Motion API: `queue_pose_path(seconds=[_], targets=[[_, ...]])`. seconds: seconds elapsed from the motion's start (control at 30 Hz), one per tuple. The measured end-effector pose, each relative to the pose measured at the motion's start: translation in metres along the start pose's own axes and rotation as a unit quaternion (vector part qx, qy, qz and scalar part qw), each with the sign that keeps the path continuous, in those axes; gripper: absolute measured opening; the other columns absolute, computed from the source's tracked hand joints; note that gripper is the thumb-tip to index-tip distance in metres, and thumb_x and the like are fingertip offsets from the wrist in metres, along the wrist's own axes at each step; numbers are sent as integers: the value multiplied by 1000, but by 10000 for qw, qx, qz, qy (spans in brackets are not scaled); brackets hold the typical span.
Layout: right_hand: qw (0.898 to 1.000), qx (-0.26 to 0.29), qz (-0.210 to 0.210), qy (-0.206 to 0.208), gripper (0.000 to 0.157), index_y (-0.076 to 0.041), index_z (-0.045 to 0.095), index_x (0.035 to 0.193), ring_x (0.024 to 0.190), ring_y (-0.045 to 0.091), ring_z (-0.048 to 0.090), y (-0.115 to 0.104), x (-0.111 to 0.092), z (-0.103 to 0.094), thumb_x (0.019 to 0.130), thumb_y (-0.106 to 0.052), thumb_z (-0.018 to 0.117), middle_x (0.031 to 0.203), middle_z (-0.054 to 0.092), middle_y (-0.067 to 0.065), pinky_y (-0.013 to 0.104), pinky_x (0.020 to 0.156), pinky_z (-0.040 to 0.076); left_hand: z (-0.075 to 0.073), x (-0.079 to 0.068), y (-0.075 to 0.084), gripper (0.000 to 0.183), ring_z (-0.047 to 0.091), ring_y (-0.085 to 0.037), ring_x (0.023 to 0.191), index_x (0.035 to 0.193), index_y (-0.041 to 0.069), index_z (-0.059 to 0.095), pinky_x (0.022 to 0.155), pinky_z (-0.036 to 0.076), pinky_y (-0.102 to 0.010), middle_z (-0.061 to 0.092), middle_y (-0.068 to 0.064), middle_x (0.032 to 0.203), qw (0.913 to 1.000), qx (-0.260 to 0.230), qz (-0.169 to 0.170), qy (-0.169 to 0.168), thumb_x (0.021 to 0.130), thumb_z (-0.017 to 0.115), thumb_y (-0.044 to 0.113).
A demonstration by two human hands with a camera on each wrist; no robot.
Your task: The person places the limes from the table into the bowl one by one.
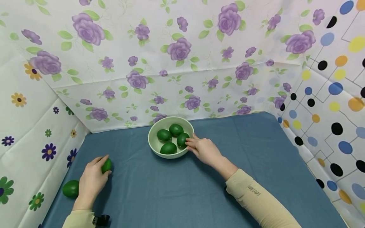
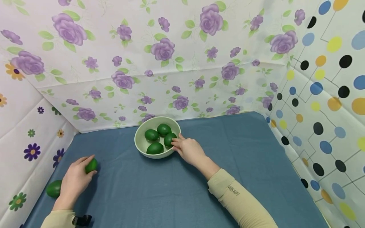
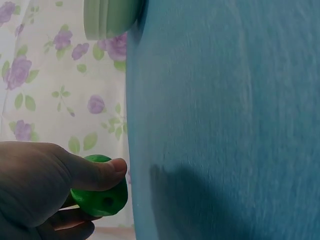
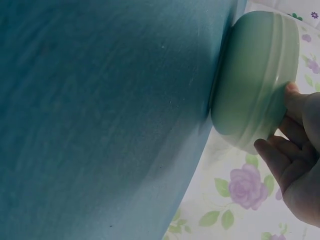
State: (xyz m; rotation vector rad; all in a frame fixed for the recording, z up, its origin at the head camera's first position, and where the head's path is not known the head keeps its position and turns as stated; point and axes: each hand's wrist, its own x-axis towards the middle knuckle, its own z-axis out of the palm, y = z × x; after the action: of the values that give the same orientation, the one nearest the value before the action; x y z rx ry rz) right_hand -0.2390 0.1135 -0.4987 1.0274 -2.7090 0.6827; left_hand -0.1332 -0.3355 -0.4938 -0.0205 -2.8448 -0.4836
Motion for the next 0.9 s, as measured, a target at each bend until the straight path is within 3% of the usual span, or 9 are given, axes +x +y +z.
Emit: queue_pose_path(seconds=[0.33,0.9], targets=[[9998,87,173,49,37,-8,76,136,143,39,53,-7,-1,0,108,-30,68,145,66,12,56,106,56,3,1,17,70,56,-56,122,149,0,62,91,51,-74,59,-31,139,9998,-111,152,102,84,88,-3],[9996,110,229,149,36,-8,77,135,142,39,52,-9,-1,2,107,-29,69,143,67,13,55,104,58,11,11,48,72,57,-53,125,149,3,64,97,50,-72,61,-28,141,9987,-351,275,231,83,91,-1]])
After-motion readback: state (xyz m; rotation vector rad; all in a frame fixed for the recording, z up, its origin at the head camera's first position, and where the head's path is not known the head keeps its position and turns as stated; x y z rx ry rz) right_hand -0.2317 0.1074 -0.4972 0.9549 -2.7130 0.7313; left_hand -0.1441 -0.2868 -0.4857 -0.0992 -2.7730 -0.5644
